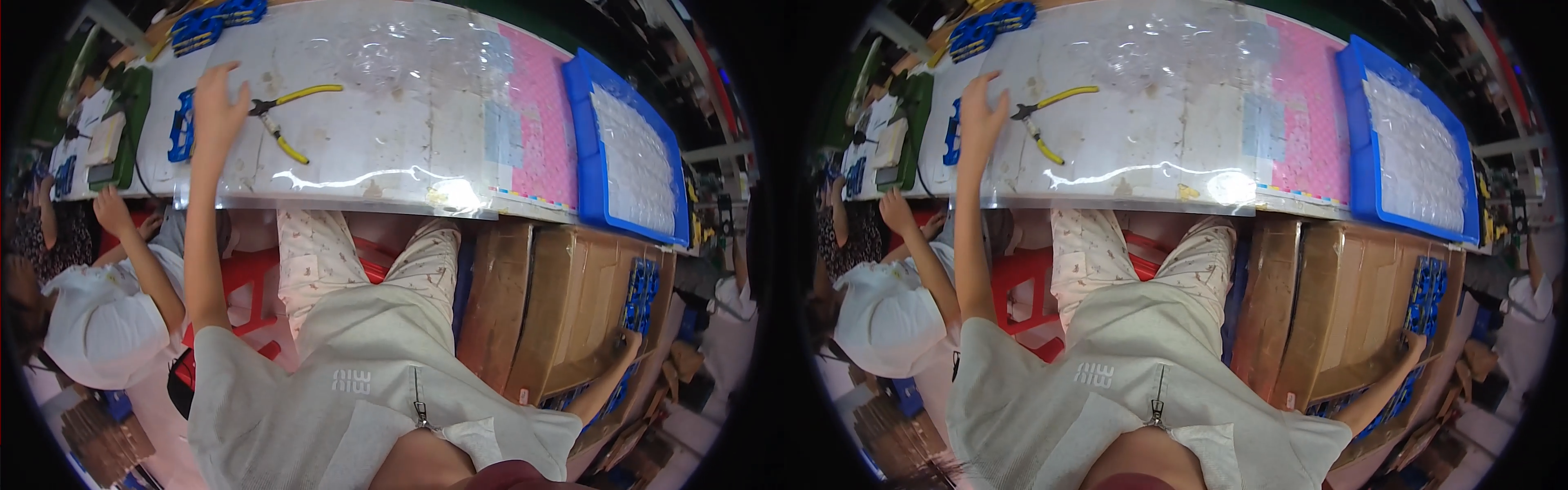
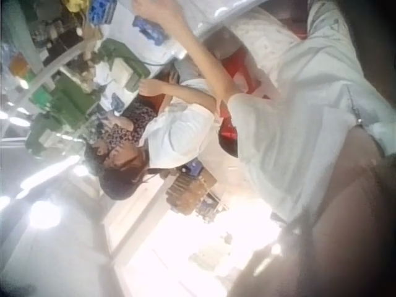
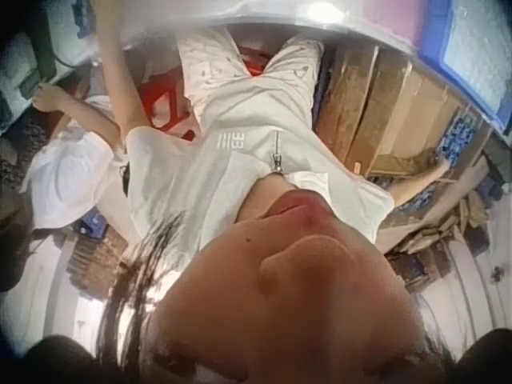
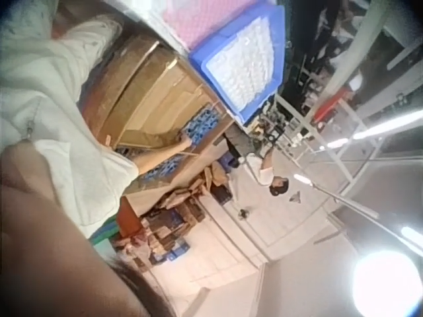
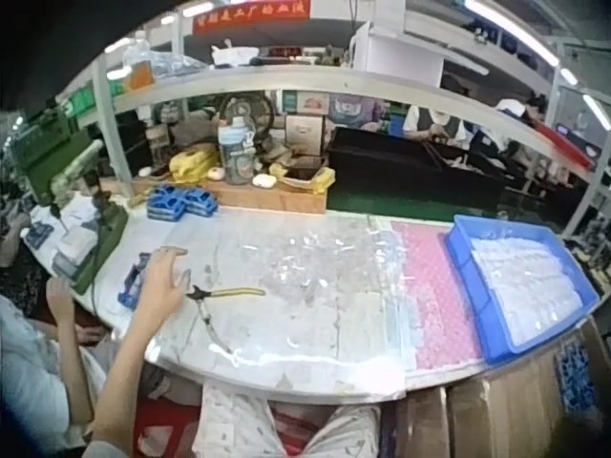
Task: The person assembles toy cars by picking up plastic window inserts, fitting them into the toy car shells by hand and with pliers, and placing the assembled car shells into a box.
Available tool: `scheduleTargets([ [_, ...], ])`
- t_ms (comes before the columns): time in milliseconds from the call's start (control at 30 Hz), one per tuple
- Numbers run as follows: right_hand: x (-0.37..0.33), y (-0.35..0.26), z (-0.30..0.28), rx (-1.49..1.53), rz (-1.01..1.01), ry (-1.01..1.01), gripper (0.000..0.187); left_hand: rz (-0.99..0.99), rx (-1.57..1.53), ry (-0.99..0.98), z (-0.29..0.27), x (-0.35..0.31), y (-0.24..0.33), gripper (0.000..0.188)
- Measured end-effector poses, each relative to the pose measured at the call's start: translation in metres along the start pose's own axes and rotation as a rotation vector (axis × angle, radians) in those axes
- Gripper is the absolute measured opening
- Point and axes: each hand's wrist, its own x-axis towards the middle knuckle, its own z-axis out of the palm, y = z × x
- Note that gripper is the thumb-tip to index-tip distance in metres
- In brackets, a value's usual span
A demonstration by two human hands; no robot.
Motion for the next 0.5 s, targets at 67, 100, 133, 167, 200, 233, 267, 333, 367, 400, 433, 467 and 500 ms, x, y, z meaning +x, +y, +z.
scheduleTargets([
  [67, -0.014, -0.017, -0.011, 0.049, -0.011, 0.0, 0.046, 0.093, -0.153, -0.075, 0.011, 0.01, 0.021, 0.032],
  [100, -0.021, -0.024, -0.021, 0.097, 0.006, 0.001, 0.048, 0.12, -0.227, -0.121, 0.019, 0.013, 0.025, 0.032],
  [133, -0.027, -0.019, -0.022, 0.101, 0.001, -0.001, 0.048, 0.189, -0.237, -0.096, 0.034, 0.022, 0.031, 0.03],
  [167, -0.031, -0.021, -0.029, 0.113, -0.015, 0.089, 0.049, 0.247, -0.244, -0.073, 0.047, 0.027, 0.03, 0.028],
  [200, -0.034, -0.02, -0.038, 0.123, -0.028, 0.181, 0.051, 0.235, -0.239, -0.075, 0.06, 0.03, 0.027, 0.028],
  [233, -0.035, -0.003, -0.045, 0.05, -0.002, 0.243, 0.054, 0.288, -0.276, -0.051, 0.079, 0.037, 0.029, 0.024],
  [267, -0.034, 0.013, -0.052, -0.022, 0.026, 0.303, 0.056, 0.341, -0.312, -0.028, 0.095, 0.043, 0.028, 0.021],
  [333, -0.035, -0.002, -0.084, -0.045, -0.054, 0.382, 0.058, 0.317, -0.249, -0.123, 0.102, 0.04, 0.008, 0.018],
  [367, -0.048, -0.022, -0.099, 0.032, -0.131, 0.463, 0.056, 0.308, -0.191, -0.217, 0.101, 0.038, 0.003, 0.015],
  [400, -0.07, -0.044, -0.117, 0.105, -0.195, 0.542, 0.055, 0.313, -0.188, -0.224, 0.101, 0.039, 0.003, 0.015],
  [433, -0.096, -0.068, -0.138, 0.102, -0.19, 0.535, 0.055, 0.247, -0.193, -0.219, 0.099, 0.04, 0.004, 0.014],
  [467, -0.122, -0.097, -0.159, 0.197, -0.193, 0.52, 0.051, 0.178, -0.197, -0.213, 0.097, 0.04, 0.003, 0.013],
  [500, -0.141, -0.12, -0.17, 0.292, -0.191, 0.507, 0.048, 0.183, -0.203, -0.218, 0.096, 0.04, 0.002, 0.013],
])
